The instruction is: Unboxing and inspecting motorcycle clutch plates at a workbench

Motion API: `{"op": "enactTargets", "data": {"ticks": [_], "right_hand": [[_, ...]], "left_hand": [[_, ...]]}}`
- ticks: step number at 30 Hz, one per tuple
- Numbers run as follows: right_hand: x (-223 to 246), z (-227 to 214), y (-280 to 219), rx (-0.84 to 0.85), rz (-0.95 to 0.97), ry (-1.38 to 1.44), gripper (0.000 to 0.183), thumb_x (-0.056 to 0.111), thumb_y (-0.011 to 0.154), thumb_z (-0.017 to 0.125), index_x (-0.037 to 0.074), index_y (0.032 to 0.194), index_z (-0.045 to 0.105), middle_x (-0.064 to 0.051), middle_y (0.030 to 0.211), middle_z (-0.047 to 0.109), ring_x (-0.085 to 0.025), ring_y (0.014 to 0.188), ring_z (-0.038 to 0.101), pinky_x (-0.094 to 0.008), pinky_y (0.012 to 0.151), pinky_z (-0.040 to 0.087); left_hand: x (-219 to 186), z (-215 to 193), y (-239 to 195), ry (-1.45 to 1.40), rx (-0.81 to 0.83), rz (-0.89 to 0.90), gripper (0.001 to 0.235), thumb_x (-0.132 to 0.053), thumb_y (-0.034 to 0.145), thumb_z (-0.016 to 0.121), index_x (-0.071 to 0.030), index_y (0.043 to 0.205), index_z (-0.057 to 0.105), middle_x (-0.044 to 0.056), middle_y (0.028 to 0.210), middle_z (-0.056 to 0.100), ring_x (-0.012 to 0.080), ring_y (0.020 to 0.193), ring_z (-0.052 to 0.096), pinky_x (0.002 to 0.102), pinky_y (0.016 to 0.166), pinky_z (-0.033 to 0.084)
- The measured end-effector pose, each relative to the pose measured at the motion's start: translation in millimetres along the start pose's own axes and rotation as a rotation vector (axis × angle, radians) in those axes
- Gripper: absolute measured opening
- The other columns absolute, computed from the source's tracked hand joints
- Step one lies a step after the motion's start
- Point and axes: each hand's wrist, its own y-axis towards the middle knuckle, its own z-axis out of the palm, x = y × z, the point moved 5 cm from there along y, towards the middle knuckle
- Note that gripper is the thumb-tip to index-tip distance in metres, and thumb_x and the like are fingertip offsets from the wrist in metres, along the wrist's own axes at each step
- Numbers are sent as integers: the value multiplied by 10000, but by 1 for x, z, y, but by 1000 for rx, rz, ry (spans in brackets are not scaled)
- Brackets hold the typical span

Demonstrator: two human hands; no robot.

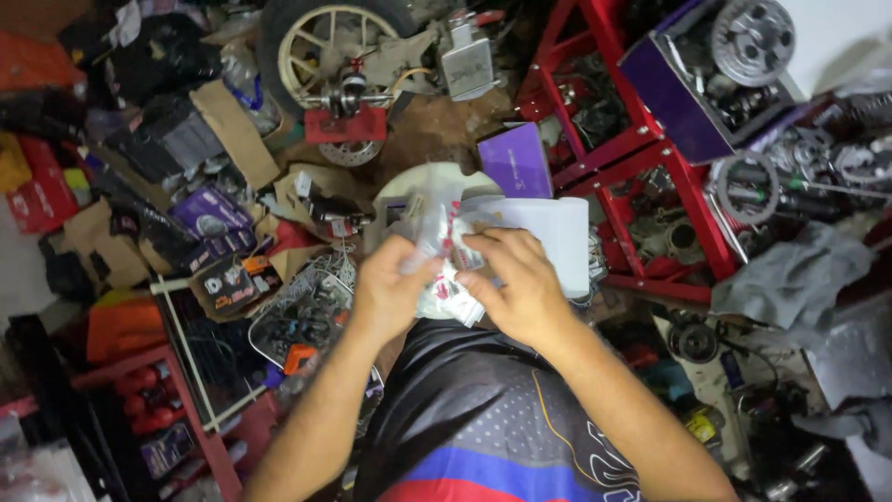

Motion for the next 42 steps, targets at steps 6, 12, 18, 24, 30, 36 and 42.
{"op": "enactTargets", "data": {"ticks": [6, 12, 18, 24, 30, 36, 42], "right_hand": [[-8, -19, -18, 39, -19, 135, 270, 371, 963, 694, 107, 1016, 714, -60, 924, 677, -304, 857, 688, -391, 780, 583], [-14, -65, -59, -72, -117, -90, 277, 343, 1022, 617, 139, 835, 636, -38, 790, 602, -281, 702, 663, -376, 614, 568], [-73, -97, -103, -187, 227, -377, 325, 230, 854, 768, 159, 658, 518, -20, 597, 467, -278, 530, 570, -396, 514, 501], [-94, -123, -106, -316, 410, -161, 115, 132, 937, 668, 201, 1021, 704, -67, 797, 741, -333, 783, 741, -462, 689, 589], [-112, -130, -107, -344, 354, 9, 215, 16, 895, 670, 171, 1017, 755, -46, 743, 725, -270, 709, 724, -414, 687, 597], [-119, -125, -119, -199, 585, 172, 266, -3, 822, 670, 192, 954, 794, -43, 687, 696, -224, 656, 682, -410, 691, 569], [-96, -114, -141, -72, 779, 693, 272, -60, 794, 571, 21, 990, 741, -55, 792, 714, -128, 780, 647, -331, 773, 566]], "left_hand": [[-52, 32, -29, 64, 251, 301, 157, -314, 944, 748, -173, 881, 721, 12, 664, 667, 177, 614, 628, 301, 619, 533], [-79, 82, -64, 57, 159, 550, 163, -235, 936, 735, -138, 816, 681, 69, 553, 619, 282, 491, 620, 341, 485, 497], [-138, 137, -104, 58, 250, 742, 271, -182, 917, 748, -99, 711, 593, 118, 517, 590, 321, 453, 609, 377, 437, 482], [-113, 162, -109, -188, 457, 580, 365, -141, 943, 722, -99, 633, 534, 98, 470, 529, 293, 403, 513, 346, 406, 421], [-82, 165, -111, -275, 514, 427, 356, -130, 964, 703, -95, 631, 580, 21, 476, 518, 153, 448, 435, 310, 433, 425], [-32, 152, -95, -285, 434, 185, 312, -191, 992, 647, -95, 695, 632, -2, 563, 555, 128, 581, 501, 305, 560, 472], [-65, 141, -74, -36, 351, 67, 358, -314, 1034, 597, -72, 770, 618, 132, 635, 591, 220, 672, 537, 403, 685, 500]]}}
